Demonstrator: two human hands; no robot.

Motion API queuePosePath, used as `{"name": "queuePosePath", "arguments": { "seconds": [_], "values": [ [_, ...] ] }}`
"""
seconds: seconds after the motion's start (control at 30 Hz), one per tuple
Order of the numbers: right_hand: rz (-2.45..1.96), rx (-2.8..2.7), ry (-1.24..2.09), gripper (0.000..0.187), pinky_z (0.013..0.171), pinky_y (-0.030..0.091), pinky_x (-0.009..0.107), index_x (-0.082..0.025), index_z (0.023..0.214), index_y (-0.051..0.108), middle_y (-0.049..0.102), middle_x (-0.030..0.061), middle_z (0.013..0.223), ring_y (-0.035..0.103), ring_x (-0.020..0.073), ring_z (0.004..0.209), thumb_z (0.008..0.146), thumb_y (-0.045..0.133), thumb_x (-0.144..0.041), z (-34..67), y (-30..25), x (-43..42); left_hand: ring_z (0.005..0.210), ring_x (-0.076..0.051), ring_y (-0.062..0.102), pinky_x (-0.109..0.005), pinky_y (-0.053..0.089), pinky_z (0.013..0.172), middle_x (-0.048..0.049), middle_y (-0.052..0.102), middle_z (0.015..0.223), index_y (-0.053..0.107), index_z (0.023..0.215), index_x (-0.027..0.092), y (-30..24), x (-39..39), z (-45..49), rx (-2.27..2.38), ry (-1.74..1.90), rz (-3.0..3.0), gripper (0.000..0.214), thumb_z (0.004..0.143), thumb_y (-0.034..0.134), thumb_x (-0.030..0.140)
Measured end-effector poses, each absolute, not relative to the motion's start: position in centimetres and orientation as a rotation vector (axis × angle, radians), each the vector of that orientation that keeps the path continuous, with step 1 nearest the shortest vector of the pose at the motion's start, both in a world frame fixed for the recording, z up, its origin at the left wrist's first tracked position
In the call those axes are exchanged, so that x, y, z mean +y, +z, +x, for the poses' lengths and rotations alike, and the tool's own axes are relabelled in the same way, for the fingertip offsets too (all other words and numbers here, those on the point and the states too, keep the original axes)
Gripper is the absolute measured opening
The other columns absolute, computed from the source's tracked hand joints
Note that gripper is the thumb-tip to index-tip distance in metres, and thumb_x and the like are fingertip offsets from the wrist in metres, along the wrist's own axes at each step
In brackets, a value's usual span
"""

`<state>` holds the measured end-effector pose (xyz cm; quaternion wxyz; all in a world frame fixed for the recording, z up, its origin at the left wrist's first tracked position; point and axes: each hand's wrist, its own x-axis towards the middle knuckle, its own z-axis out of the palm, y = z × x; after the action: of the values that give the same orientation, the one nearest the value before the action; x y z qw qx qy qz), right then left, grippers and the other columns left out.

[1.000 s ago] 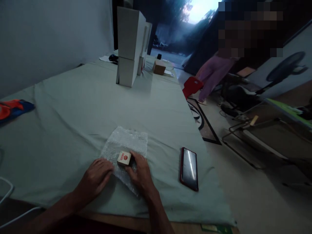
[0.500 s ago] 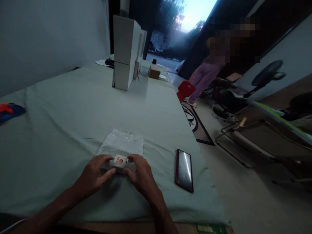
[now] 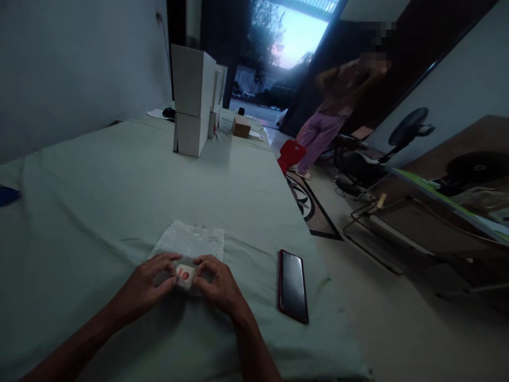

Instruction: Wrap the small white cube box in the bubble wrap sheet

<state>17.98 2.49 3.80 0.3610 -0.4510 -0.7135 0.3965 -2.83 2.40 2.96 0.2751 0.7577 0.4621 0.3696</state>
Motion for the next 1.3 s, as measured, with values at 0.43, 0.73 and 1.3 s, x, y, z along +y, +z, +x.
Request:
{"name": "queuePosePath", "arguments": {
  "seconds": [0.43,0.73,1.3],
  "values": [
    [-1.241,-1.631,1.206,0.007,0.079,0.048,0.029,-0.02,0.069,0.059,0.072,0.0041,0.094,0.066,0.0209,0.089,0.075,0.062,-0.024,17.7,3.7,1.7,0.09,-0.018,0.066,-0.028,0.05,0.079,-0.0026,0.07,0.095,0.059,0.071,0.02,2.7,2.1,-2.0,1.197,0.932,1.745,0.012,0.082,0.056,0.025],
    [-1.28,-1.555,1.23,0.017,0.076,0.046,0.027,-0.019,0.064,0.056,0.072,0.0052,0.089,0.064,0.0189,0.084,0.076,0.064,-0.027,17.4,2.8,1.7,0.089,-0.019,0.063,-0.028,0.046,0.081,-0.0033,0.068,0.093,0.059,0.069,0.02,2.7,2.1,-2.2,1.164,0.884,1.666,0.015,0.082,0.055,0.028],
    [-1.323,-1.473,1.203,0.016,0.071,0.048,0.027,-0.02,0.061,0.054,0.073,0.0056,0.083,0.066,0.0183,0.077,0.071,0.063,-0.026,17.2,2.3,1.6,0.081,-0.016,0.062,-0.026,0.043,0.075,-0.002,0.066,0.082,0.058,0.066,0.019,2.1,2.9,-1.9,1.129,0.895,1.671,0.014,0.079,0.056,0.023]
  ]
}}
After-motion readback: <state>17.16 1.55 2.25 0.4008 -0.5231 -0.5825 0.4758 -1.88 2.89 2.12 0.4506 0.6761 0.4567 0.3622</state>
